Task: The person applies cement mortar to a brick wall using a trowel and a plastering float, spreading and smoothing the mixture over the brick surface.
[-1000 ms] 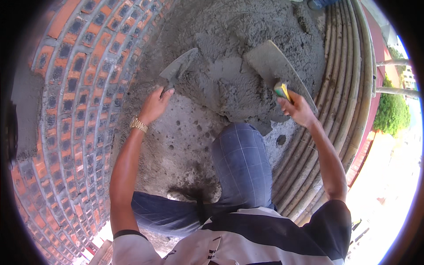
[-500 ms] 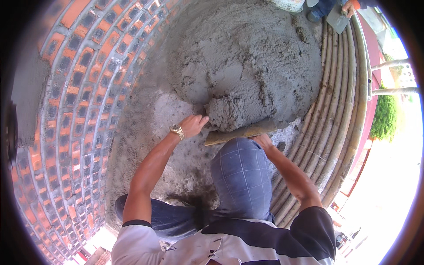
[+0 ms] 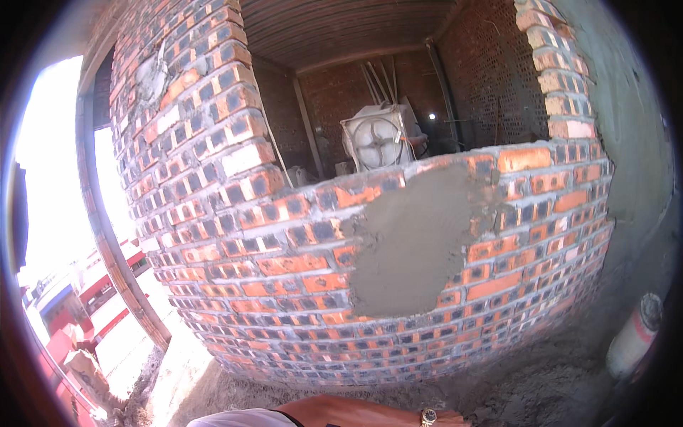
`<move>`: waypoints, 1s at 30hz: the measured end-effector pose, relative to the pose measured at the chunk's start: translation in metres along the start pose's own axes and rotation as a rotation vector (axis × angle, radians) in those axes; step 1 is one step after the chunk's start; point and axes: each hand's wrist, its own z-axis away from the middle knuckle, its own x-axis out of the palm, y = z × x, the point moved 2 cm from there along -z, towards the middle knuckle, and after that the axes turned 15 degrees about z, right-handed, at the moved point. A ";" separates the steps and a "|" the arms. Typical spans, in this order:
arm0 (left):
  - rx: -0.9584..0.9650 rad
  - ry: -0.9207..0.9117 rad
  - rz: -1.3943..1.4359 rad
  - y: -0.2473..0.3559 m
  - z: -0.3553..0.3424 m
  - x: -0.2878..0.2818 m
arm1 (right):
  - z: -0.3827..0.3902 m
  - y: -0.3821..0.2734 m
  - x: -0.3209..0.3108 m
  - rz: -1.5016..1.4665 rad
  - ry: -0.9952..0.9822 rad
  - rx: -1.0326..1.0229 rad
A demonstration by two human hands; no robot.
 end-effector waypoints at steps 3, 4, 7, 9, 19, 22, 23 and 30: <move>0.153 0.306 -0.049 0.061 0.045 -0.166 | -0.031 -0.015 -0.089 -0.034 0.063 -0.023; 0.003 0.288 0.120 0.088 0.073 -0.244 | -0.055 -0.027 -0.117 -0.052 0.105 -0.050; -0.305 0.234 0.243 0.195 0.169 -0.430 | -0.105 -0.082 -0.228 -0.145 0.204 -0.187; -0.391 0.253 0.257 0.259 0.212 -0.533 | -0.130 -0.101 -0.288 -0.135 0.251 -0.200; -0.913 0.902 -0.089 0.509 0.527 -0.924 | -0.296 -0.276 -0.565 0.210 -0.025 -0.456; -1.025 1.126 -0.140 0.553 0.639 -0.944 | -0.341 -0.358 -0.653 0.395 0.387 -0.670; -0.997 1.210 -0.104 0.556 0.675 -0.933 | -0.353 -0.381 -0.671 0.439 0.693 -0.762; -1.052 1.359 -0.066 0.580 0.785 -0.882 | -0.413 -0.512 -0.804 0.370 0.926 -0.769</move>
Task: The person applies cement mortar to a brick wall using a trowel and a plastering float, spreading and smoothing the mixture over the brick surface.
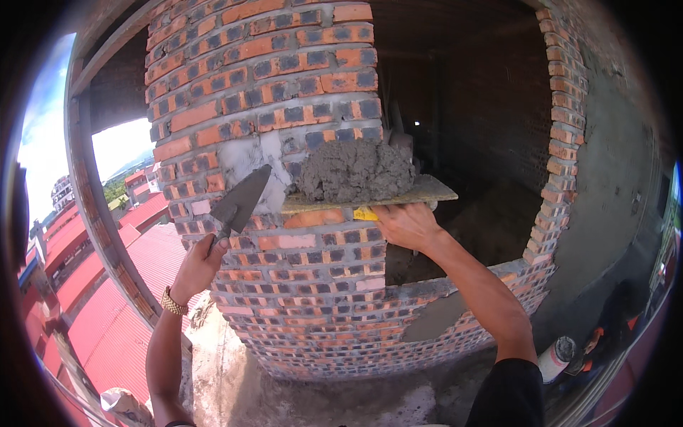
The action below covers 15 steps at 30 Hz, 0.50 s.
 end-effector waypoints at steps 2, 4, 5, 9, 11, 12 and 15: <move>0.031 0.037 0.018 -0.005 -0.004 -0.009 | -0.040 0.007 -0.004 0.003 0.086 -0.024; 0.031 0.053 0.045 -0.010 -0.012 -0.011 | -0.078 0.012 -0.010 -0.064 -0.070 0.041; 0.075 0.059 0.044 -0.012 -0.018 -0.009 | -0.094 0.017 -0.012 -0.093 -0.146 0.072; 0.211 0.087 0.008 -0.009 -0.057 0.001 | -0.149 0.051 -0.003 -0.074 0.002 0.039; 0.259 0.136 -0.050 -0.009 -0.082 0.008 | -0.177 0.063 0.005 -0.106 -0.112 0.079; 0.288 0.179 -0.093 -0.008 -0.096 0.011 | -0.190 0.070 0.012 -0.104 -0.128 0.089; 0.322 0.272 -0.200 -0.008 -0.143 0.016 | -0.224 0.084 0.042 -0.102 -0.225 0.125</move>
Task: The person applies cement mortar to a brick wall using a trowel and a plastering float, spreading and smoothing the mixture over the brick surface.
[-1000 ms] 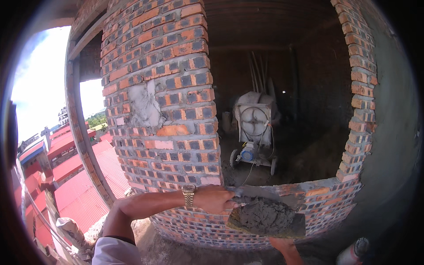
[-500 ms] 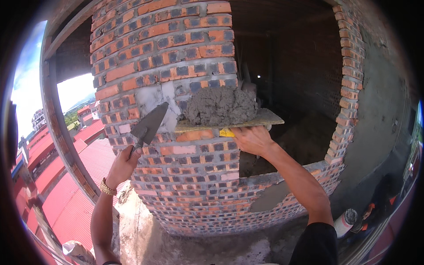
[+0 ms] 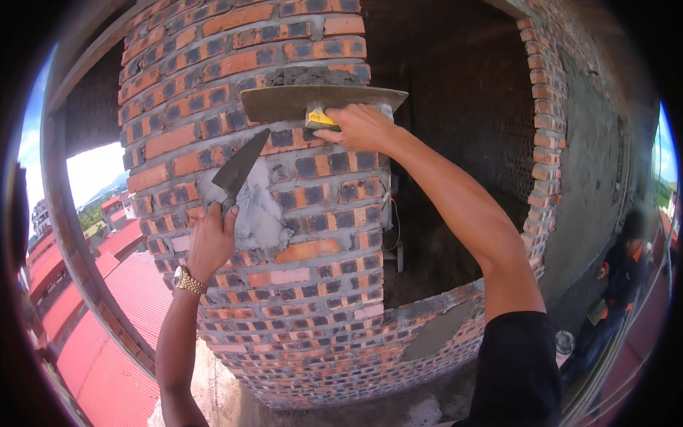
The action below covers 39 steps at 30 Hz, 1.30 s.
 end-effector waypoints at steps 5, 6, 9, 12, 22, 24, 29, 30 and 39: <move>0.057 0.098 -0.090 -0.021 -0.046 0.029 | -0.035 0.016 0.026 -0.009 -0.098 0.068; 0.042 0.108 -0.118 -0.026 -0.050 0.032 | -0.039 0.016 0.026 -0.023 -0.116 0.084; 0.042 0.139 -0.175 -0.021 -0.065 0.023 | -0.051 0.024 0.017 0.028 -0.022 0.062; 0.088 0.181 -0.197 -0.016 -0.091 0.023 | -0.071 0.049 0.019 0.081 0.086 0.038; 0.204 0.261 -0.293 0.001 -0.183 -0.002 | -0.130 0.105 -0.035 0.074 0.130 0.037; 0.263 0.309 -0.297 0.005 -0.195 -0.004 | -0.135 0.110 -0.045 0.098 0.167 0.038; 0.253 0.345 -0.344 0.020 -0.221 -0.011 | -0.161 0.138 -0.056 0.210 0.219 0.023; 0.273 0.357 -0.346 0.020 -0.222 -0.011 | -0.163 0.141 -0.055 0.242 0.235 0.033; 0.308 0.462 -0.479 0.028 -0.216 -0.002 | -0.173 0.151 -0.062 0.368 0.498 -0.308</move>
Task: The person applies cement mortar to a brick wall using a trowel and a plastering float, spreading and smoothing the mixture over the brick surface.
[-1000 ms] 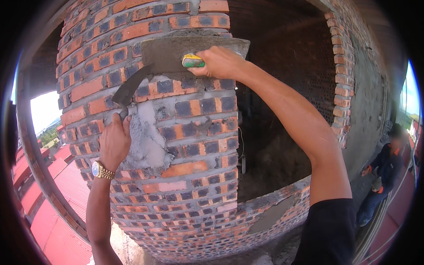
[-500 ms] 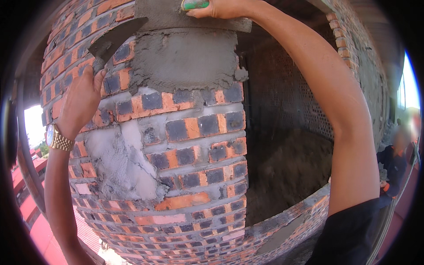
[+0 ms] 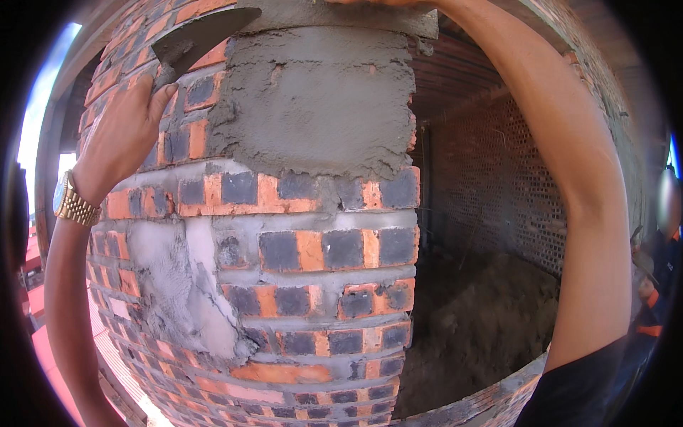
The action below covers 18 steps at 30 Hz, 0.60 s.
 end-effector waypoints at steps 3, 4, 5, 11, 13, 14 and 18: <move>-0.004 0.019 -0.005 0.001 -0.004 0.007 | 0.003 0.007 0.005 -0.083 0.028 -0.090; -0.027 0.007 0.007 0.002 -0.007 0.009 | -0.003 0.016 0.013 -0.098 0.043 -0.107; -0.049 -0.002 0.024 0.000 -0.011 0.012 | -0.007 0.023 0.018 -0.110 0.055 -0.125; -0.069 -0.004 -0.174 -0.015 -0.048 0.002 | -0.026 0.027 0.023 -0.158 0.047 0.051; -0.119 -0.025 -0.096 0.014 -0.044 -0.009 | -0.029 0.033 0.026 -0.169 -0.001 0.097; -0.146 -0.034 -0.058 0.034 -0.040 -0.017 | -0.031 0.041 0.031 -0.176 0.010 0.110; -0.187 -0.074 -0.119 0.032 -0.058 -0.019 | -0.040 0.045 0.032 -0.272 -0.086 0.274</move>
